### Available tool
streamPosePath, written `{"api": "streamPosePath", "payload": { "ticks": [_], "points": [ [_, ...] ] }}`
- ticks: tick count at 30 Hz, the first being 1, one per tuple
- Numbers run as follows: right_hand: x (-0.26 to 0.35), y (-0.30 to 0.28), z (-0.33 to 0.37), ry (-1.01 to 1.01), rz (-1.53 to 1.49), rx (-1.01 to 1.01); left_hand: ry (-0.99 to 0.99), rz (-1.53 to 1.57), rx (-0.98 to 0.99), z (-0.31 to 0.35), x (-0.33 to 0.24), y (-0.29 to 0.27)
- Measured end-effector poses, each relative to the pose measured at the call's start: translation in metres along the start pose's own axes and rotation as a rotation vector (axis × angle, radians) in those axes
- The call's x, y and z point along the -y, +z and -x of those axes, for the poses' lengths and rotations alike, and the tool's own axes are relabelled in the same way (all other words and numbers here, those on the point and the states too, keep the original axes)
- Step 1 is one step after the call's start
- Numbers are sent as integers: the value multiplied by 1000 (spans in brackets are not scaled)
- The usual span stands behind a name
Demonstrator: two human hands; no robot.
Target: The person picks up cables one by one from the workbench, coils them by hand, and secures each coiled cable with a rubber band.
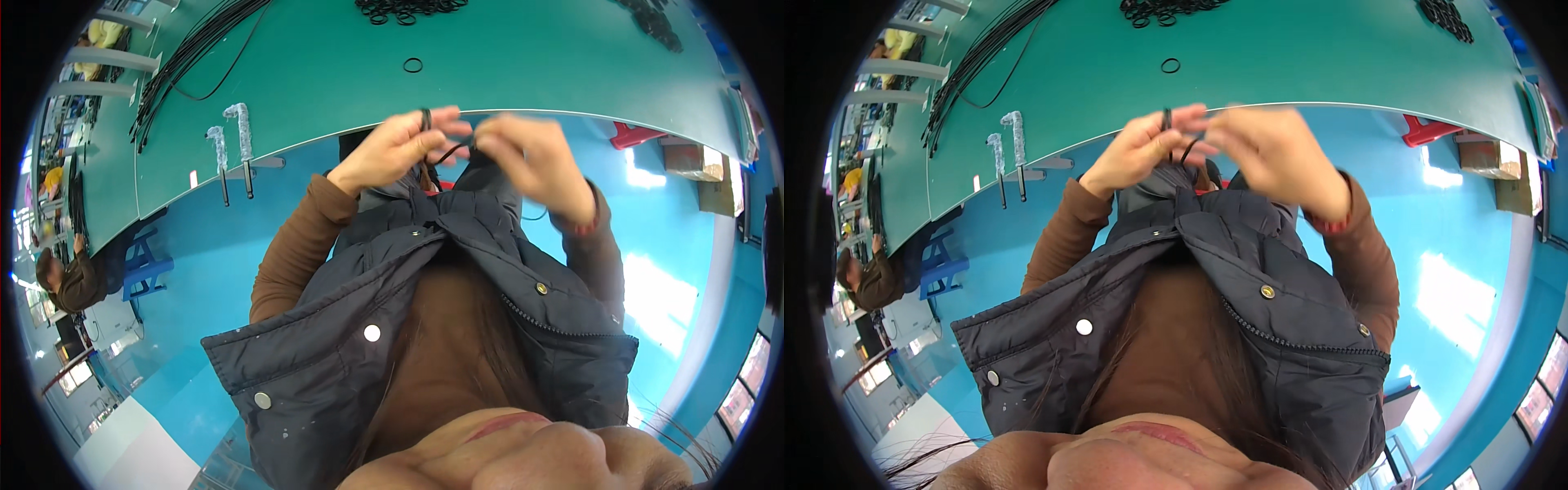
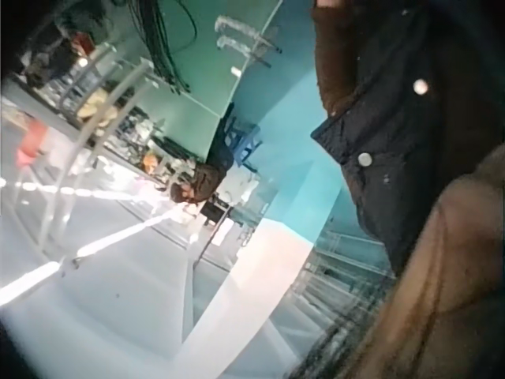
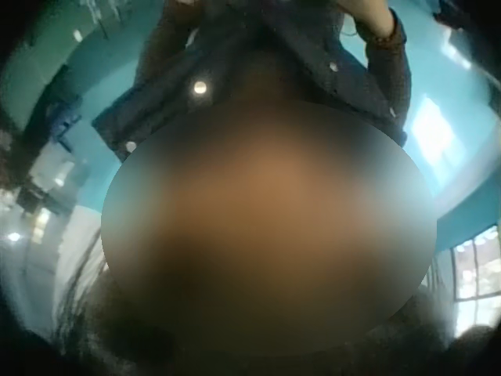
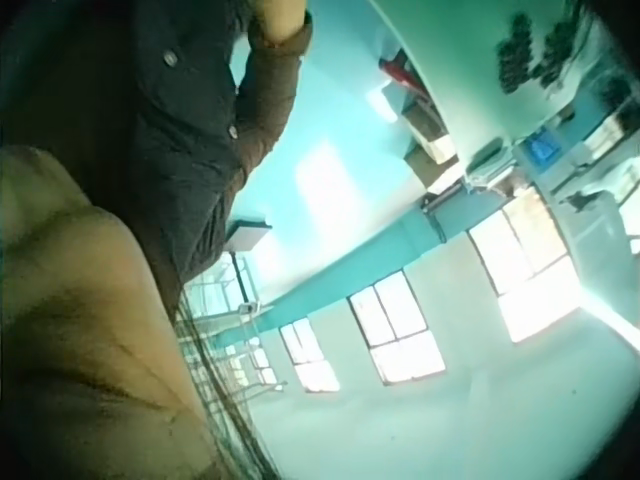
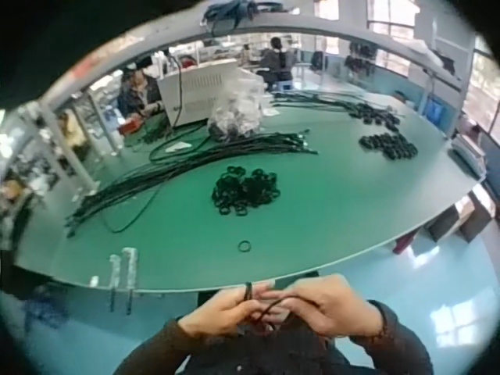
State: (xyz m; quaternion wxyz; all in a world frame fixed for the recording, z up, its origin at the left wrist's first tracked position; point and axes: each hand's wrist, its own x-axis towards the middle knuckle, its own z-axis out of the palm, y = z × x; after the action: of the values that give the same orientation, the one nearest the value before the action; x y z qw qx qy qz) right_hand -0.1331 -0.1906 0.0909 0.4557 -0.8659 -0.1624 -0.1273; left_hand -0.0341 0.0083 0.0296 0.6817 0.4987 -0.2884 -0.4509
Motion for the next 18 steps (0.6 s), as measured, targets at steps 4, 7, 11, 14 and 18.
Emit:
{"api": "streamPosePath", "payload": {
  "ticks": [4, 7, 11, 14, 18],
  "points": [
    [-46, 16, -11, 98, -214, -59, -127, 161, 305, 6, -14, 23],
    [-65, 56, 12, 389, -445, -20, 50, 320, 153, 3, -16, 9],
    [-35, 69, 52, 465, -324, 142, 201, 351, -173, -6, -19, -6],
    [-15, 53, 57, 284, -207, 201, 284, 270, -270, -7, -18, -11],
    [5, 13, 16, 40, -36, 186, 243, -61, -219, -4, 4, -8]
  ]
}}
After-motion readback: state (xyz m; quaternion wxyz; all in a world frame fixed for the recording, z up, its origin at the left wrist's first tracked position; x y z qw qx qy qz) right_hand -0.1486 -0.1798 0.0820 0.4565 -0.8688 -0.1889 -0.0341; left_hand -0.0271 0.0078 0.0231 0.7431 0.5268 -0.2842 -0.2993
